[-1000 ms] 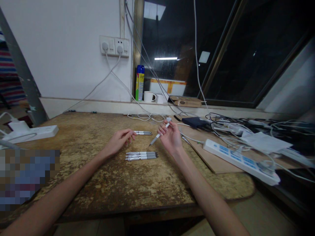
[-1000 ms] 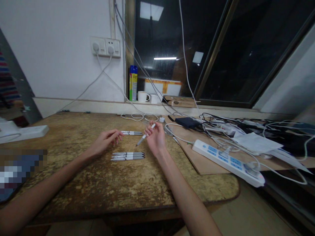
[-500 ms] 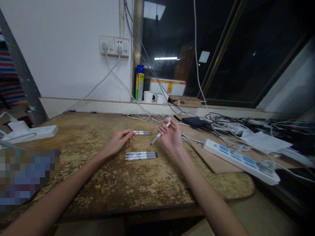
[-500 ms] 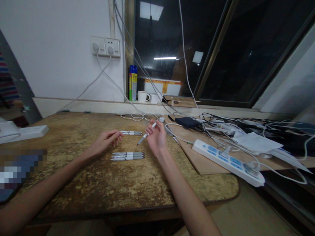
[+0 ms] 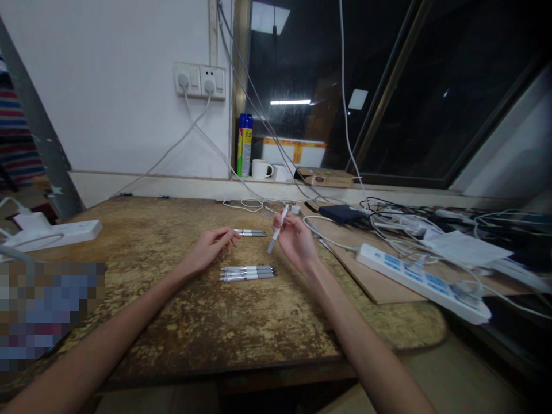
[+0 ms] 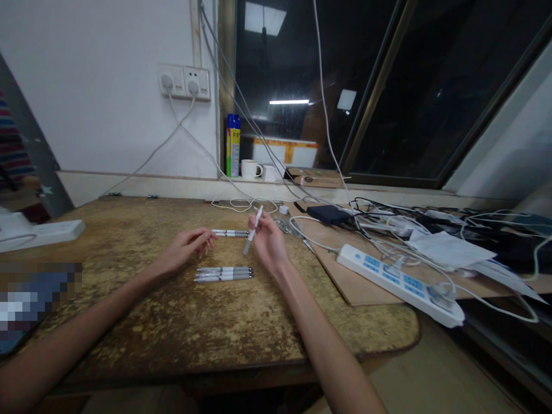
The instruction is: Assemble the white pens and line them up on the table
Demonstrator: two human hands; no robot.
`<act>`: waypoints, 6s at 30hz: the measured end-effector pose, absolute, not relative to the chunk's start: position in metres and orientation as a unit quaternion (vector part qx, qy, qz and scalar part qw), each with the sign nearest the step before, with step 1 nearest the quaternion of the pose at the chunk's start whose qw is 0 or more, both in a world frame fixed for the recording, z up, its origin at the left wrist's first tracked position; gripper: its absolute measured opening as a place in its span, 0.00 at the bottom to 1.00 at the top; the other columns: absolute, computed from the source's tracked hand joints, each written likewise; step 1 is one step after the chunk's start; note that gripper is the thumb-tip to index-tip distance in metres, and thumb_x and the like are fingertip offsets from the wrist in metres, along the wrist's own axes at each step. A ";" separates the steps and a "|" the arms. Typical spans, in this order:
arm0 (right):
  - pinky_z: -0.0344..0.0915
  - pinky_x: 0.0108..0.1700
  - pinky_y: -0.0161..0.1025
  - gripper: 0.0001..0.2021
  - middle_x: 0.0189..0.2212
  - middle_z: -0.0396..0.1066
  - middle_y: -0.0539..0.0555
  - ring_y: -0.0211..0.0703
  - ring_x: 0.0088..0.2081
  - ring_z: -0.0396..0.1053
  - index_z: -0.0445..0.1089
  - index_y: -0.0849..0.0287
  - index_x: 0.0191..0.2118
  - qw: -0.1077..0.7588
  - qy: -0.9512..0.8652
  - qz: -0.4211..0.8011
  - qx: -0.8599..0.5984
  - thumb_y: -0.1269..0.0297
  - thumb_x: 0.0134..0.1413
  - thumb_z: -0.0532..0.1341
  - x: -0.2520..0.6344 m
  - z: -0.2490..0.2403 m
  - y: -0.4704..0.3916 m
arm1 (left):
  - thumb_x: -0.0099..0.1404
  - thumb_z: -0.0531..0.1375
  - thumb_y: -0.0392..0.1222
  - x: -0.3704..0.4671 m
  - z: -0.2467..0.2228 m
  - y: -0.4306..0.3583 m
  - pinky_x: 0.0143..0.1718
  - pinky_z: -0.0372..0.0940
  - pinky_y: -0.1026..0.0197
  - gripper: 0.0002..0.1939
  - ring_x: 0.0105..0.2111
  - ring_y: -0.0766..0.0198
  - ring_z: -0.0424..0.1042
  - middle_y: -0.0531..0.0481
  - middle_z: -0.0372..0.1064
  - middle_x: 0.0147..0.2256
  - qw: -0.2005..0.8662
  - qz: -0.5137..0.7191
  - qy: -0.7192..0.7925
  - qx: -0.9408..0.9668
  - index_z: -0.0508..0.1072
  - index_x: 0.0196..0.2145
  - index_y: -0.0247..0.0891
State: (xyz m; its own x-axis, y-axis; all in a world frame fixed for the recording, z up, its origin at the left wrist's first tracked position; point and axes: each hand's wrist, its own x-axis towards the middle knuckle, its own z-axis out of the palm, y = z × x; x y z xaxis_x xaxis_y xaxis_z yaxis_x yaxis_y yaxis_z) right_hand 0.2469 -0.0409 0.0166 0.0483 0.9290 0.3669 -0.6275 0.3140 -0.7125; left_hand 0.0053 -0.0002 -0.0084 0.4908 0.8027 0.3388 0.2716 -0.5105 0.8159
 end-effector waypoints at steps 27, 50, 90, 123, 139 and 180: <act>0.59 0.35 0.36 0.16 0.29 0.75 0.52 0.41 0.32 0.68 0.76 0.62 0.33 0.373 -0.743 0.260 -0.492 0.55 0.62 0.59 0.267 -0.020 -0.024 | 0.65 0.62 0.57 -0.005 0.000 0.005 0.33 0.64 0.60 0.20 0.33 0.59 0.72 0.48 0.75 0.36 0.334 0.330 0.375 0.800 0.78 0.45 0.39; 0.60 0.28 0.33 0.13 0.28 0.77 0.54 0.38 0.26 0.66 0.81 0.64 0.37 0.269 -0.794 0.334 -0.430 0.58 0.57 0.65 0.271 -0.037 -0.024 | 0.58 0.67 0.53 -0.019 0.000 0.006 0.42 0.66 0.60 0.15 0.40 0.54 0.76 0.48 0.81 0.39 0.365 0.156 0.327 0.857 0.84 0.40 0.44; 0.64 0.59 0.50 0.16 0.46 0.77 0.57 0.49 0.50 0.72 0.74 0.58 0.51 0.431 -0.677 0.234 -0.549 0.68 0.57 0.59 0.270 -0.073 0.013 | 0.56 0.64 0.57 -0.020 -0.029 0.029 0.65 0.58 0.45 0.34 0.60 0.43 0.69 0.34 0.70 0.61 0.319 0.313 0.453 0.771 0.73 0.56 0.34; 0.64 0.45 0.39 0.10 0.41 0.78 0.56 0.45 0.41 0.72 0.76 0.58 0.47 0.427 -0.792 0.164 -0.404 0.62 0.68 0.58 0.236 -0.033 -0.028 | 0.77 0.53 0.50 -0.001 -0.010 0.004 0.53 0.64 0.52 0.17 0.48 0.54 0.73 0.45 0.75 0.46 0.061 0.321 0.305 0.895 0.76 0.49 0.39; 0.62 0.42 0.39 0.10 0.34 0.76 0.57 0.47 0.37 0.72 0.71 0.58 0.35 0.407 -0.811 0.016 -0.421 0.68 0.70 0.55 0.229 -0.035 -0.030 | 0.78 0.44 0.44 0.009 -0.006 -0.014 0.44 0.66 0.53 0.20 0.41 0.50 0.76 0.40 0.78 0.40 0.055 0.248 0.409 0.876 0.74 0.43 0.37; 0.64 0.46 0.37 0.06 0.39 0.75 0.53 0.43 0.42 0.71 0.72 0.59 0.42 0.461 -0.784 0.151 -0.387 0.63 0.62 0.64 0.236 -0.020 -0.041 | 0.79 0.46 0.50 0.001 -0.005 -0.011 0.41 0.63 0.58 0.19 0.39 0.57 0.73 0.46 0.76 0.40 0.099 0.256 0.326 0.905 0.73 0.43 0.40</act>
